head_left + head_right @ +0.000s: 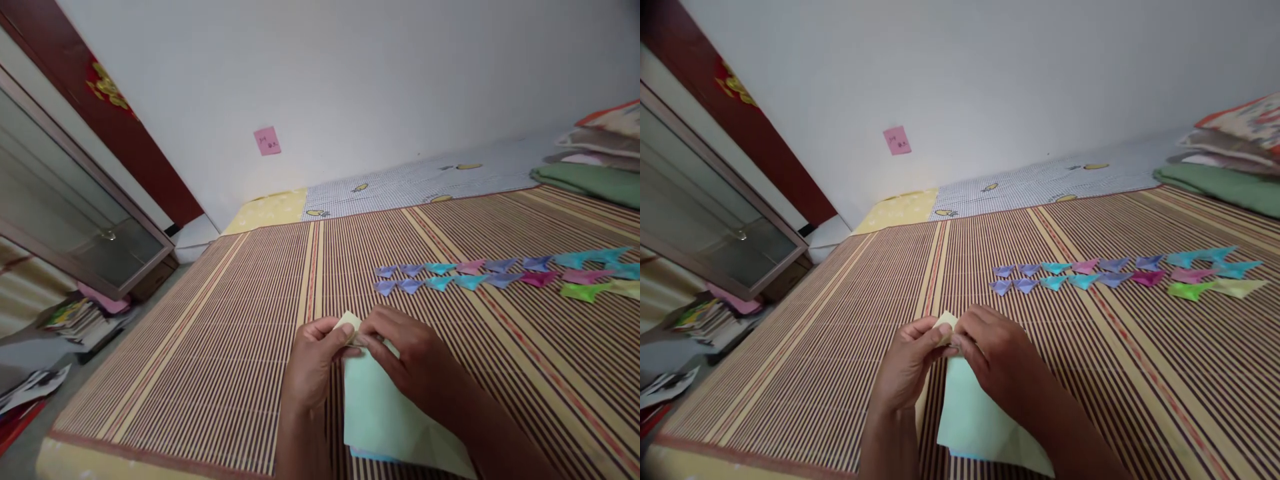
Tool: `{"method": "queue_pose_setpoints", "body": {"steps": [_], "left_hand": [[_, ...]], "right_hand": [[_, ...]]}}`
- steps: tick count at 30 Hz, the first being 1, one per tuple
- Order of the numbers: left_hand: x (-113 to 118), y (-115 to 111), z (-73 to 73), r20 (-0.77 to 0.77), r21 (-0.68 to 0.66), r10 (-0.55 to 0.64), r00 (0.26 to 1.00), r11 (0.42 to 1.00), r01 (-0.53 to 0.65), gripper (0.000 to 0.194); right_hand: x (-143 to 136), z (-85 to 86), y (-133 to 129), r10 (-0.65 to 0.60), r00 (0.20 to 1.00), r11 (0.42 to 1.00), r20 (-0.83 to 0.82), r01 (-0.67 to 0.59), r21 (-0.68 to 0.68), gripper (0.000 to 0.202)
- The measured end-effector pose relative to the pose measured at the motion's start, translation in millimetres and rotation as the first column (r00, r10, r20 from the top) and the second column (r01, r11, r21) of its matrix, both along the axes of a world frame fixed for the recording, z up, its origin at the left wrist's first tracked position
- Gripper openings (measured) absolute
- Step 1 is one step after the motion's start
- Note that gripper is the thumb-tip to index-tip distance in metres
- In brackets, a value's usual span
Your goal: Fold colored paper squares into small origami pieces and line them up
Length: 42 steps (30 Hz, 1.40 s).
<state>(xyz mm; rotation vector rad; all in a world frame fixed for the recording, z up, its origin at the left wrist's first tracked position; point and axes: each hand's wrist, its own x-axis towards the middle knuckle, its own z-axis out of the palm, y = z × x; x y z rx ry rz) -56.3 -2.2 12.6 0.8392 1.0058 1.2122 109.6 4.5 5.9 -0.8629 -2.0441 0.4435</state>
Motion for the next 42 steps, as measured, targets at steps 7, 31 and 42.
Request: {"method": "queue_pose_setpoints", "body": {"steps": [7,31,42], "left_hand": [[-0.1,-1.9,-2.3,-0.043,0.089,-0.073,0.996,0.993,0.077,0.035],[3.4,-6.1,1.5,-0.135,0.094,-0.174,0.975,0.978,0.187,0.025],[4.8,-9.4,4.5,-0.179,0.081,-0.183,0.967,0.976,0.2,0.017]], "right_hand": [[1.8,-0.9,-0.4,-0.078,0.997,0.994,-0.011,0.077,-0.078,0.019],[4.6,0.9,-1.6,-0.128,0.988,0.976,-0.083,0.111,-0.188,0.018],[7.7,2.5,-2.2,-0.141,0.988,0.974,-0.061,0.128,-0.187,0.021]]}}
